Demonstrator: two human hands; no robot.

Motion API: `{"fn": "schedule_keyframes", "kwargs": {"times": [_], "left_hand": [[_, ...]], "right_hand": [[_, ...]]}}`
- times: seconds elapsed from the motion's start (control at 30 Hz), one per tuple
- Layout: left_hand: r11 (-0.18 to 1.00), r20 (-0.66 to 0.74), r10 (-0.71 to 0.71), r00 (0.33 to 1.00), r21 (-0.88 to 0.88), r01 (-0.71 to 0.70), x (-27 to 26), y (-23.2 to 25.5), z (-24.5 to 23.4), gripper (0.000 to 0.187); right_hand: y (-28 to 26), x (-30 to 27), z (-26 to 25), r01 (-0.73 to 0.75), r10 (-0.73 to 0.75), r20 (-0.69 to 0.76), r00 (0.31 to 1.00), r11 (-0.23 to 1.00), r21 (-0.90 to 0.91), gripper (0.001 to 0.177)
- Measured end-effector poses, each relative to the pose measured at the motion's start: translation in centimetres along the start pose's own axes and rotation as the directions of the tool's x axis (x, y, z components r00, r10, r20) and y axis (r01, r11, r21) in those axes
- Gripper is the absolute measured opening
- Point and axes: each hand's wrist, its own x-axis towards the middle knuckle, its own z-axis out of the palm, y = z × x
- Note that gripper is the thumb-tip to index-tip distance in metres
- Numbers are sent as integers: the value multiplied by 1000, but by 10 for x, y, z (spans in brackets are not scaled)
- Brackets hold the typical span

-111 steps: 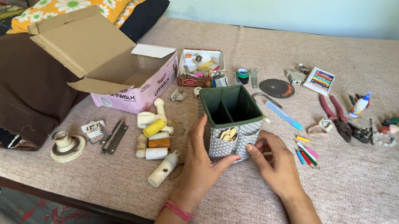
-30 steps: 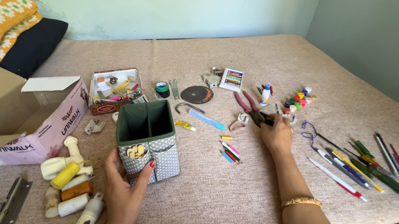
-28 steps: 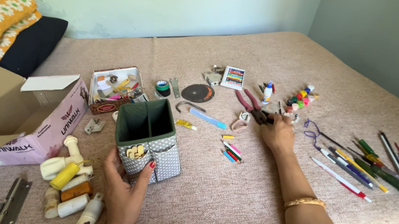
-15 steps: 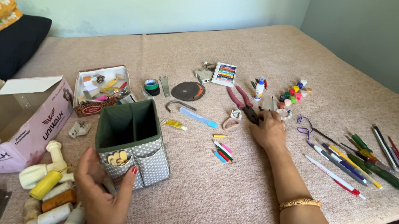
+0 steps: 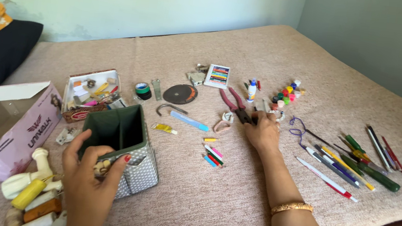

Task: The person organizes small items on a table by placing them into a fabric organizer. They handle wooden sticks, small colorful plastic pieces, and pens, placing each into the organizer's compartments. The person also moves the organizer and a cardboard box on the table during the process.

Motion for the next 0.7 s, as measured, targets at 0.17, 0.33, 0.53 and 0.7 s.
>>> {"fn": "schedule_keyframes", "kwargs": {"times": [0.17,0.33,0.53,0.7], "left_hand": [[997,-71,56,996,-56,-60,5,6,9,22],[982,-69,45,997,-179,-57,18,18,41,22],[960,-61,211,976,-176,-219,20,23,73,24],[955,-67,154,986,-245,-166,19,3,65,31]], "right_hand": [[-11,-4,-5,-60,60,82,995,998,-8,49],[-14,-5,-12,-43,42,72,997,999,7,49],[-12,-3,-28,62,-57,-50,997,992,108,40],[-2,43,-65,191,-198,-206,958,980,-51,27]]}}
